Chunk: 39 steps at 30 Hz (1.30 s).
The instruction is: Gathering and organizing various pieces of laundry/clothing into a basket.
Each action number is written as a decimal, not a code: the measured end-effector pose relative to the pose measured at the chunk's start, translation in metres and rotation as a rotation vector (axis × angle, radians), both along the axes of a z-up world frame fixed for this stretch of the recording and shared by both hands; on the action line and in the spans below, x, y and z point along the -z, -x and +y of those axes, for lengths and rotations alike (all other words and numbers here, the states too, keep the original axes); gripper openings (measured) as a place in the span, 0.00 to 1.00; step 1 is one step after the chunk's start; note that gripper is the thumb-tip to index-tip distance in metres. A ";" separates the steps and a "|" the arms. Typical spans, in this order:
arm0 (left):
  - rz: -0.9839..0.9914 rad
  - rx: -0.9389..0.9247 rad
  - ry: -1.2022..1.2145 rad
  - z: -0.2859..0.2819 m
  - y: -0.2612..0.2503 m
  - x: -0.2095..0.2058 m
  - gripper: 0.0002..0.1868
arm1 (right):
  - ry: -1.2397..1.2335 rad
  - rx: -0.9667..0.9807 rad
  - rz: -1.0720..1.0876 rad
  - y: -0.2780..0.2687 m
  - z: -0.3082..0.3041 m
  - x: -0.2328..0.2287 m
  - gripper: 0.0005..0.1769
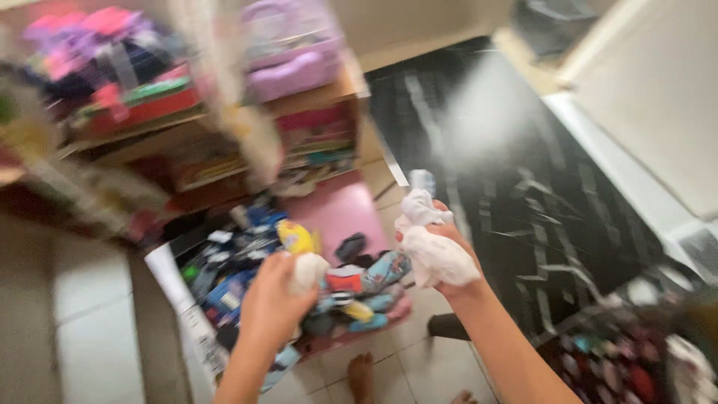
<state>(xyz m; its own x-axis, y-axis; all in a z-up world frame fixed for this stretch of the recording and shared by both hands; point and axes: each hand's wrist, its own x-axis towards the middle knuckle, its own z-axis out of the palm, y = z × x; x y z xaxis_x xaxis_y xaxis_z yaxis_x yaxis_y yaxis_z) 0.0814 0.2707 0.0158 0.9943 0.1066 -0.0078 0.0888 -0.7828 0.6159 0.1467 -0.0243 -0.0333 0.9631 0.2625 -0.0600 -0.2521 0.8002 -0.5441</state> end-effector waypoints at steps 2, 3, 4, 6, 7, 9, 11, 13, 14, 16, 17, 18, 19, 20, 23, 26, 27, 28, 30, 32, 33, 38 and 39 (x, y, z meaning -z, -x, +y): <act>-0.075 0.141 0.057 -0.053 0.007 -0.003 0.26 | -0.002 0.094 -0.009 0.025 -0.053 -0.025 0.28; -0.140 0.238 0.116 -0.081 0.014 -0.004 0.23 | -0.005 0.144 -0.010 0.041 -0.080 -0.036 0.28; -0.141 0.277 0.122 -0.109 0.020 -0.009 0.23 | -0.001 0.183 -0.014 0.057 -0.107 -0.047 0.28; 0.003 0.394 0.500 -0.167 0.028 -0.020 0.23 | 0.019 0.313 -0.037 0.087 -0.161 -0.068 0.28; 0.011 0.438 0.505 -0.194 0.035 -0.033 0.23 | 0.024 0.356 -0.040 0.106 -0.188 -0.078 0.28; 0.117 0.552 0.555 -0.247 0.051 -0.056 0.24 | 0.171 0.552 -0.028 0.146 -0.241 -0.094 0.25; 0.189 0.623 0.549 -0.294 0.063 -0.059 0.24 | 0.258 0.691 -0.009 0.189 -0.288 -0.106 0.23; 0.263 0.684 0.541 -0.342 0.077 -0.060 0.25 | 0.346 0.819 0.017 0.229 -0.334 -0.117 0.22; 0.236 0.758 0.548 -0.367 0.085 -0.059 0.25 | 0.423 0.906 0.038 0.249 -0.356 -0.123 0.20; 0.218 0.852 0.558 -0.409 0.103 -0.064 0.25 | 0.504 1.011 0.070 0.285 -0.394 -0.121 0.18; 0.326 0.849 0.610 -0.430 0.110 -0.069 0.24 | 0.480 1.061 0.078 0.299 -0.414 -0.114 0.18; 0.436 0.843 0.658 -0.451 0.117 -0.074 0.23 | 0.455 1.111 0.086 0.313 -0.432 -0.106 0.19; 0.443 0.862 0.655 -0.469 0.124 -0.075 0.23 | 0.455 1.130 0.091 0.325 -0.454 -0.074 0.19; 0.439 0.899 0.621 -0.485 0.130 -0.077 0.24 | 0.481 1.143 0.137 0.337 -0.476 -0.042 0.17; 0.421 0.957 0.610 -0.523 0.141 -0.072 0.25 | 0.409 1.199 0.329 0.343 -0.477 -0.026 0.17; 0.330 0.967 0.625 -0.547 0.145 -0.067 0.26 | 0.436 1.225 0.473 0.341 -0.471 0.007 0.20; 0.253 0.956 0.608 -0.552 0.146 -0.065 0.28 | 0.559 1.209 0.475 0.341 -0.471 0.029 0.24; 0.256 0.954 0.606 -0.556 0.147 -0.066 0.28 | 0.557 1.207 0.478 0.342 -0.467 0.032 0.24; 0.311 0.918 0.591 -0.561 0.148 -0.067 0.28 | 1.057 1.067 0.619 0.339 -0.454 0.039 0.26; 0.360 0.872 0.567 -0.564 0.151 -0.072 0.28 | 1.466 1.089 0.383 0.341 -0.450 0.024 0.23; 0.410 0.825 0.548 -0.565 0.151 -0.075 0.28 | 1.866 1.075 0.111 0.341 -0.447 0.016 0.21; 0.402 0.838 0.593 -0.569 0.159 -0.060 0.29 | 2.088 0.615 0.219 0.333 -0.469 0.053 0.26; 0.393 0.854 0.596 -0.571 0.161 -0.057 0.28 | 2.152 0.495 0.257 0.329 -0.477 0.072 0.27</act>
<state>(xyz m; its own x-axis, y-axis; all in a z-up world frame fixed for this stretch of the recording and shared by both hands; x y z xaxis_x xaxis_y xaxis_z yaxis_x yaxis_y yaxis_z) -0.0801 -0.2998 0.0726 0.6562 -0.7374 -0.1600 -0.0665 -0.2677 0.9612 -0.1822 -0.5009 -0.1052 0.8384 -0.5413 0.0639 -0.4675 -0.7745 -0.4261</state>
